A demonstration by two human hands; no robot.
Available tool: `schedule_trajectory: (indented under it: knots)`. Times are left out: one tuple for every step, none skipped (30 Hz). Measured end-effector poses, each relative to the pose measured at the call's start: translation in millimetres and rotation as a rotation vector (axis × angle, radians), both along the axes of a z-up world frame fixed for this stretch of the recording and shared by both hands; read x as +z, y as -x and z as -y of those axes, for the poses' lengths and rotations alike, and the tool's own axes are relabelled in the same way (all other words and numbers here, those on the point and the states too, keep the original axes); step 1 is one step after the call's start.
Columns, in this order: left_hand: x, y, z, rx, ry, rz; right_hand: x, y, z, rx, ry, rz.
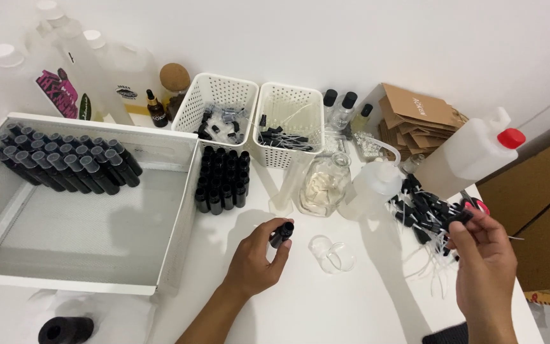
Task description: The person fills small black bottles with a clear liquid using a pipette. They draw liquid from a glass jar into the pipette and transfer it into the bottles, then secure the caps. The filled bottles are placed into a white mesh tray.
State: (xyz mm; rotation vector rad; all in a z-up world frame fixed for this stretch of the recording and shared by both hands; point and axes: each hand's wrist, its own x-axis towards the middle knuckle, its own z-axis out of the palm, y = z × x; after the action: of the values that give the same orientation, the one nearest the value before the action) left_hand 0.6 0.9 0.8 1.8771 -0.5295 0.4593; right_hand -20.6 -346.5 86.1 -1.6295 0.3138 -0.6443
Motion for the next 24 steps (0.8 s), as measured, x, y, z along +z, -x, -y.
schedule_trajectory:
  knots:
    - [-1,0,1,0.001,0.0,-0.002,2,4,-3,0.001,0.0,-0.002]
    - [-2,0,1,0.006,-0.006,-0.005,4,8,-7,0.106,-0.083,0.064]
    - [-3,0,1,0.011,-0.012,-0.007,6,11,-10,0.211,-0.169,0.129]
    - [-1,1,0,0.017,-0.014,-0.008,5,13,-12,0.216,-0.171,0.127]
    - [0,1,0,0.007,-0.011,-0.04,3,15,-14,0.287,-0.273,0.169]
    - [1,1,0,-0.007,-0.006,-0.07,2,18,-15,0.355,-0.373,0.211]
    - [0,1,0,-0.004,-0.007,-0.07,2,18,-23,0.358,-0.374,0.211]
    - [0,1,0,-0.005,-0.007,-0.053,2,19,-31,0.417,-0.392,0.216]
    - [1,1,0,-0.005,-0.007,-0.037,2,20,-39,0.476,-0.409,0.22]
    - [1,2,0,-0.005,-0.008,-0.034,2,19,-50,0.477,-0.409,0.223]
    - [1,2,1,-0.005,-0.012,-0.023,3,18,-61,0.483,-0.379,0.174]
    - [2,2,1,-0.006,-0.016,-0.013,4,17,-72,0.489,-0.349,0.125]
    - [2,1,1,-0.005,-0.015,-0.01,4,15,-80,0.49,-0.348,0.127]
    - [1,2,2,-0.003,-0.021,0.015,4,14,-88,0.457,-0.328,0.082]
    - [0,2,2,-0.002,-0.026,0.041,3,13,-96,0.424,-0.309,0.037]
    - [0,2,2,-0.001,-0.027,0.04,4,11,-98,0.425,-0.31,0.036]
    - [0,2,2,-0.004,-0.026,0.047,4,10,-101,0.415,-0.315,0.036]
    - [0,2,2,-0.007,-0.024,0.056,5,8,-103,0.406,-0.319,0.038]
    - [1,2,1,-0.006,-0.024,0.056,5,8,-104,0.407,-0.319,0.038]
    - [2,2,1,-0.017,-0.025,0.041,6,8,-104,0.393,-0.299,0.016]
    - [3,2,1,-0.028,-0.027,0.026,7,8,-105,0.379,-0.279,-0.006]
    - [2,3,1,-0.027,-0.026,0.025,6,8,-104,0.379,-0.278,-0.008]
    - [2,3,2,-0.019,-0.024,0.037,6,7,-104,0.371,-0.254,-0.003]
    - [2,2,2,-0.01,-0.021,0.051,5,6,-104,0.364,-0.23,0.003]
